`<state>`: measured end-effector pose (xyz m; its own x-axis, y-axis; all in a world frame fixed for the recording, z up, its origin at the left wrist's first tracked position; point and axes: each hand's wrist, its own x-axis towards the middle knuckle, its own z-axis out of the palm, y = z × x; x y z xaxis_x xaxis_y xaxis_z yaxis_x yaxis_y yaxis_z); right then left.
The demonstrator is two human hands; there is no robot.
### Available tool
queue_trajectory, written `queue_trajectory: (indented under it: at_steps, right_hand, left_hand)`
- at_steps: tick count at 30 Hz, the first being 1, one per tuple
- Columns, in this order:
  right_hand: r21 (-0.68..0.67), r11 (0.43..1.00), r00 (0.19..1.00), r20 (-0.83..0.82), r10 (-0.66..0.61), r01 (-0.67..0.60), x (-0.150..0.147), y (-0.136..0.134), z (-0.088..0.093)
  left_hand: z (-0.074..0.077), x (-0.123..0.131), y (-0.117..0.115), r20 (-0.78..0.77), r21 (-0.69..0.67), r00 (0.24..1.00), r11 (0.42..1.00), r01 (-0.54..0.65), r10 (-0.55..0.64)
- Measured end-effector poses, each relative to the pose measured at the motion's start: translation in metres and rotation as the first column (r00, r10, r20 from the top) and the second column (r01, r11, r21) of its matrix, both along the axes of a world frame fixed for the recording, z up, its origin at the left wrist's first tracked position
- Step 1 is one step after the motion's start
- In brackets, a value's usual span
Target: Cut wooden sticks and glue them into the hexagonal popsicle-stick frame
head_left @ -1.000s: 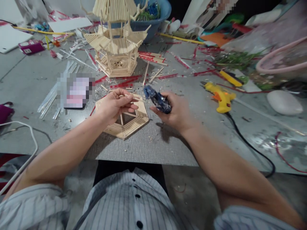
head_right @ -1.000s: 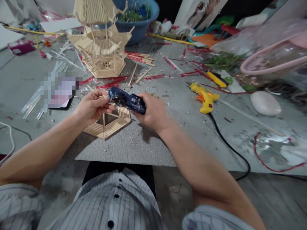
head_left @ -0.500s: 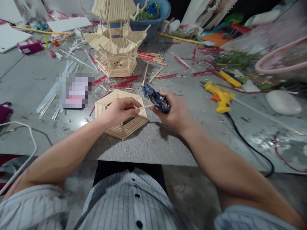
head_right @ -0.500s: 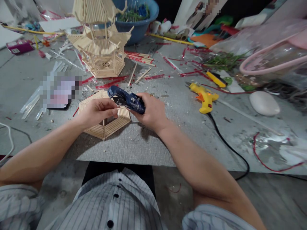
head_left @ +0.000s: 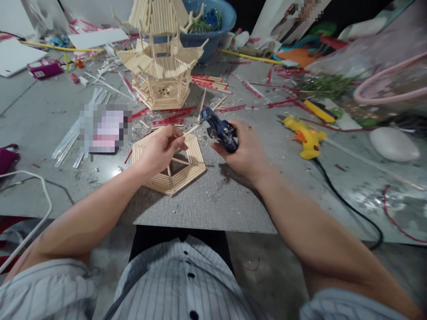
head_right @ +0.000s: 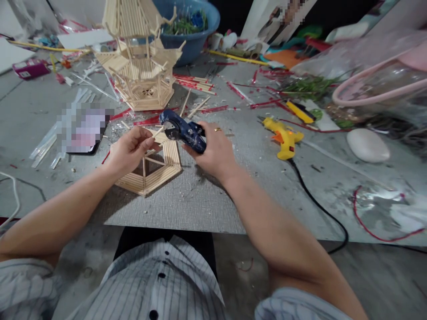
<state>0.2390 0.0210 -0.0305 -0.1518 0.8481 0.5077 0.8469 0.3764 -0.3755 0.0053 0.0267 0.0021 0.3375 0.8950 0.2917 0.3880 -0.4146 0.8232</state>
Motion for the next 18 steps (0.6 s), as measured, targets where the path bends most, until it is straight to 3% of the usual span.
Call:
queue_trajectory:
  at_steps: [4,10,18]
  right_hand:
    - [-0.006,0.999,0.999,0.019,0.048,-0.048,-0.002,0.001,0.001]
    - [-0.074,0.995,0.996,0.051,0.073,-0.069,-0.004,-0.003,0.008]
    - [-0.151,0.987,0.992,0.110,0.064,-0.047,-0.007,-0.007,0.014]
  left_hand:
    - [-0.002,0.001,-0.002,0.030,-0.012,0.998,0.999,0.053,-0.053]
    - [0.002,0.001,-0.006,-0.179,0.109,0.984,0.994,0.002,0.018]
    - [-0.005,-0.001,-0.003,-0.146,0.092,0.989,0.996,0.013,0.000]
